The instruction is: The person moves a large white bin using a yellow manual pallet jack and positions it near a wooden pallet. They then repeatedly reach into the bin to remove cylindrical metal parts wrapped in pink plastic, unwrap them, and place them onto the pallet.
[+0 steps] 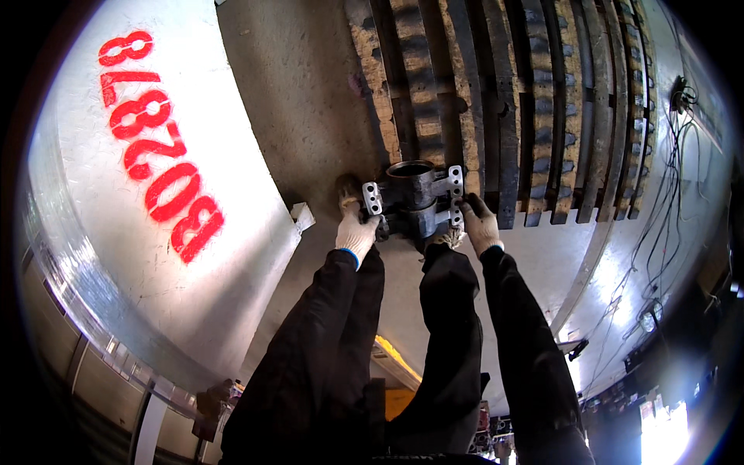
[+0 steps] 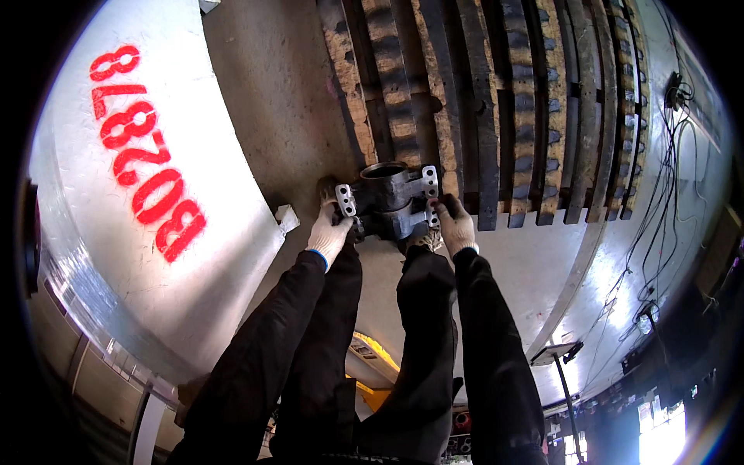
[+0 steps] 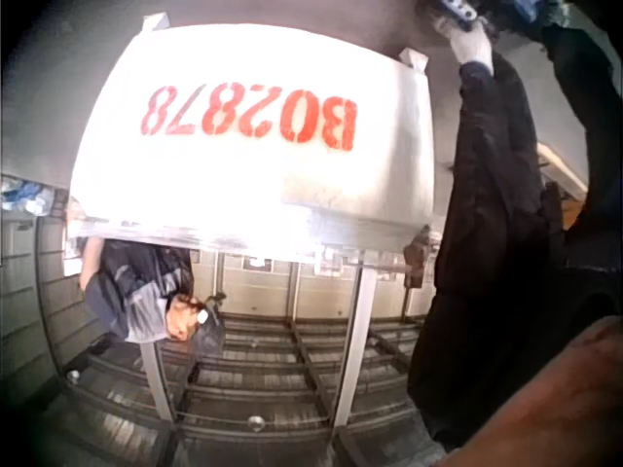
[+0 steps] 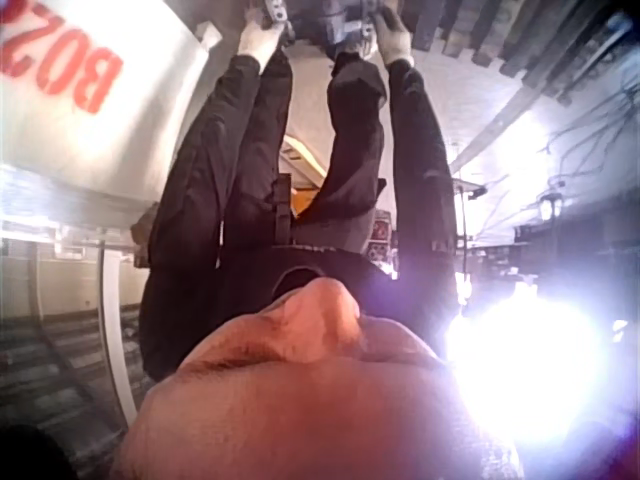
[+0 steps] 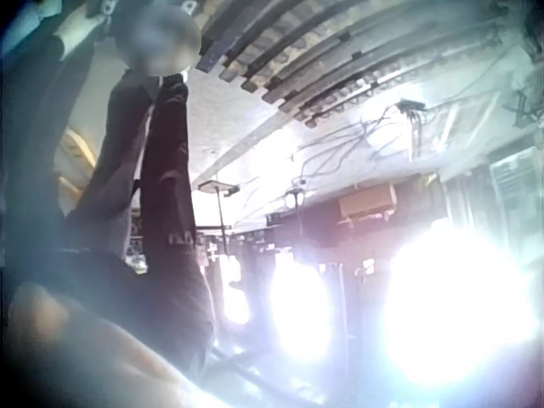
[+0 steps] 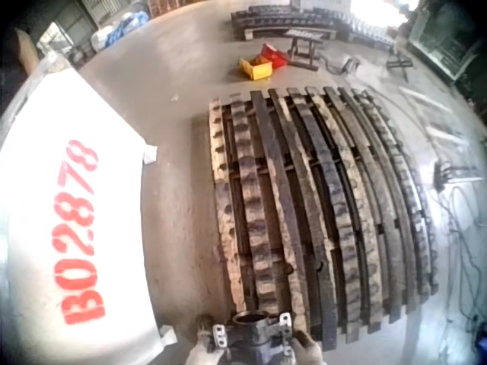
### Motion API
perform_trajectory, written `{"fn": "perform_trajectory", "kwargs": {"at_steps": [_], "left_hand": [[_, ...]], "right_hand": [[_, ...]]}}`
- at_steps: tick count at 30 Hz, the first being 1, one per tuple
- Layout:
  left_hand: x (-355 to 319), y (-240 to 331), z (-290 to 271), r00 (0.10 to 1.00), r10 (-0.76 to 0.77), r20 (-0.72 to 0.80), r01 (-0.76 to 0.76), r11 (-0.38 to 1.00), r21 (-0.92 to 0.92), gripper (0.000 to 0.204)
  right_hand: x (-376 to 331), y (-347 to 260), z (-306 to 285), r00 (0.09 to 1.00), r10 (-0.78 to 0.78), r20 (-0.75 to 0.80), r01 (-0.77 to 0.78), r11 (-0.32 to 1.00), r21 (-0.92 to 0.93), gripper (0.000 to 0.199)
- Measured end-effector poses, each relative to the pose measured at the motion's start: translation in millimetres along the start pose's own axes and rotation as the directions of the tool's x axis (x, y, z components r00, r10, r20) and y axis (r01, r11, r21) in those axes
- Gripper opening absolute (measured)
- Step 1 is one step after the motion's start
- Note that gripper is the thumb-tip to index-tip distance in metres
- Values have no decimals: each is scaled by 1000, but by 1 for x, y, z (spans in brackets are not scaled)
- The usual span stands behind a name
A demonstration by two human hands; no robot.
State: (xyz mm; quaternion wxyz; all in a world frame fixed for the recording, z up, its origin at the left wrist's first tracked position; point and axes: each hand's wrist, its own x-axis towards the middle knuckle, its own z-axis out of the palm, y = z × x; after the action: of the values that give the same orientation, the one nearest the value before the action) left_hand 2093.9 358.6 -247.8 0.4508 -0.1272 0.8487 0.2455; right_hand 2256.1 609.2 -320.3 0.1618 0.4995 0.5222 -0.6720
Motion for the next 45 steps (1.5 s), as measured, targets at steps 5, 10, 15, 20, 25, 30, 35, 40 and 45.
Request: {"fn": "perform_trajectory", "kwargs": {"at_steps": [5, 10, 15, 20, 25, 30, 35, 40, 45], "left_hand": [[-65, 23, -24, 985, 24, -173, -23, 1000, 11, 50], [-168, 12, -59, 965, 142, -223, -155, 987, -42, 41], [-299, 13, -99, 970, 59, -234, -65, 998, -20, 28], [-392, -4, -142, 969, 118, -218, -153, 977, -150, 28], [-469, -28, -186, 966, -187, -180, 165, 978, -128, 47], [-498, -119, -224, 995, 36, -98, -64, 953, -297, 35], [-472, -255, -260, 993, -109, -41, 57, 763, -644, 26], [-481, -371, -304, 992, -20, -123, -85, 608, -789, 27], [-503, -423, -321, 951, -265, -161, 11, 548, -836, 31]], "right_hand": [[-77, 65, -38, 982, 95, -162, -85, 994, 65, 50], [-181, 42, -88, 953, 197, -229, -188, 980, 60, 52], [-273, -7, -134, 948, 203, -244, -193, 979, 63, 49], [-336, 3, -166, 948, 175, -265, -177, 984, 13, 49], [-399, 34, -143, 958, 157, -241, -171, 984, -40, 42], [-432, 24, -101, 958, 67, -280, -58, 998, 39, 35], [-457, 23, -42, 960, -142, -242, 118, 987, -112, 38], [-465, 10, 5, 899, -393, -193, 290, 865, -410, 30], [-488, -46, 66, 918, -366, -150, 346, 927, -145, 38]]}}
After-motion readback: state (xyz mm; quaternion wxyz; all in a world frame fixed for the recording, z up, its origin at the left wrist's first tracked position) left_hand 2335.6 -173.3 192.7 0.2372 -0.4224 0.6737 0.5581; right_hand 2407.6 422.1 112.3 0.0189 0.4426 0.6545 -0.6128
